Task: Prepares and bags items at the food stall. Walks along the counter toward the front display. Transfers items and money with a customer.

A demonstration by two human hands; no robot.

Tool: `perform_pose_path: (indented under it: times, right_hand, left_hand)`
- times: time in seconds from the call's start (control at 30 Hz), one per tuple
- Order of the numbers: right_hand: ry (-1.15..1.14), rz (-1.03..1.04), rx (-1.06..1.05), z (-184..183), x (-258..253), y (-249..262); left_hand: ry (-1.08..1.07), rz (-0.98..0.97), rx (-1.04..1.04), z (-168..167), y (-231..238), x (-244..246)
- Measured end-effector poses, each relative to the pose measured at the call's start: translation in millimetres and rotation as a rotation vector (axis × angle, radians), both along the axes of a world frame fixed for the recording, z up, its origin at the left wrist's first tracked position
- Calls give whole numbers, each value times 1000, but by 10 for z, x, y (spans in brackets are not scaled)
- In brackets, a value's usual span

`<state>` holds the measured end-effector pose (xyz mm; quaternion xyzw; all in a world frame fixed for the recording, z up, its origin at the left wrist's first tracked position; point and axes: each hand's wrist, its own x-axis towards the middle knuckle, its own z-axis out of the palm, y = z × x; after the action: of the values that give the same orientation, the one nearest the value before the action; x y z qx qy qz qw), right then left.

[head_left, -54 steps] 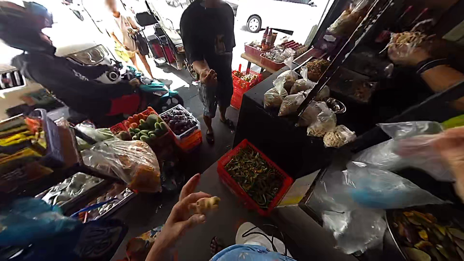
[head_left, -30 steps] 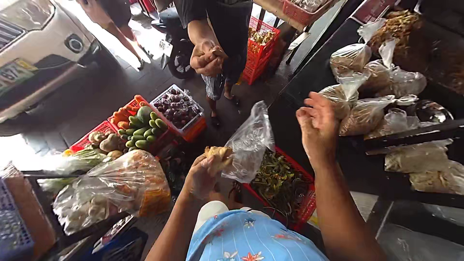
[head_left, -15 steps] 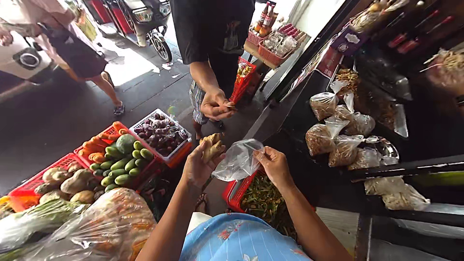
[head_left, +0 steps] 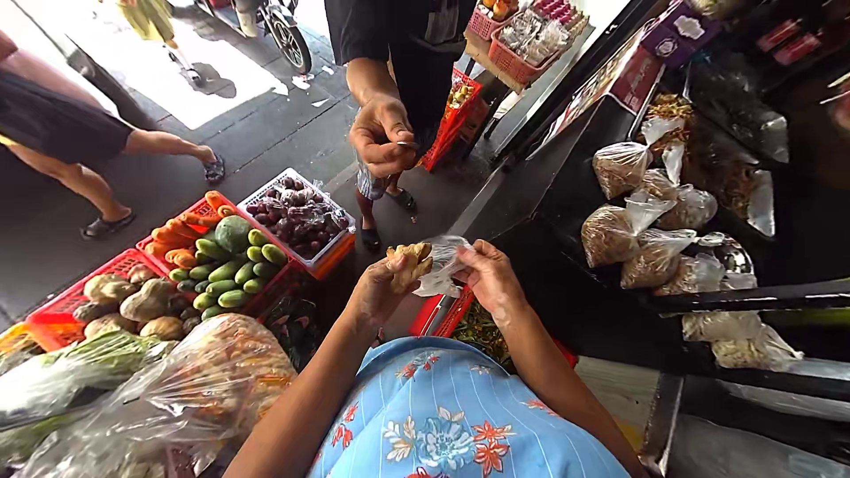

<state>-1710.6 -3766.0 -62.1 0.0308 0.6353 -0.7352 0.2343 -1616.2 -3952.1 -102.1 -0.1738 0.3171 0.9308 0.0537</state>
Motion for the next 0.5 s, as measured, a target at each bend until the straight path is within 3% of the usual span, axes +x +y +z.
perform_pose_path:
  times: [0.1, 0.17, 0.23, 0.37, 0.43, 0.5]
  right_hand:
    - [-210, -79, -223, 14, -22, -51]
    - [-232, -24, -227, 18, 12, -124]
    - [-106, 130, -46, -33, 20, -136]
    - [349, 289, 662, -133, -75, -207]
    - [357, 242, 716, -204, -149, -217]
    - [319, 183, 671, -232, -190, -224]
  left_hand:
    - [-67, 30, -263, -38, -15, 4]
    - [-68, 8, -502, -116, -4, -29]
    - [-68, 16, -680, -203, -1, -56]
    - [23, 77, -737, -208, -78, -70]
    - [104, 22, -774, -201, -96, -70]
    - [153, -90, -970, -200, -88, -82]
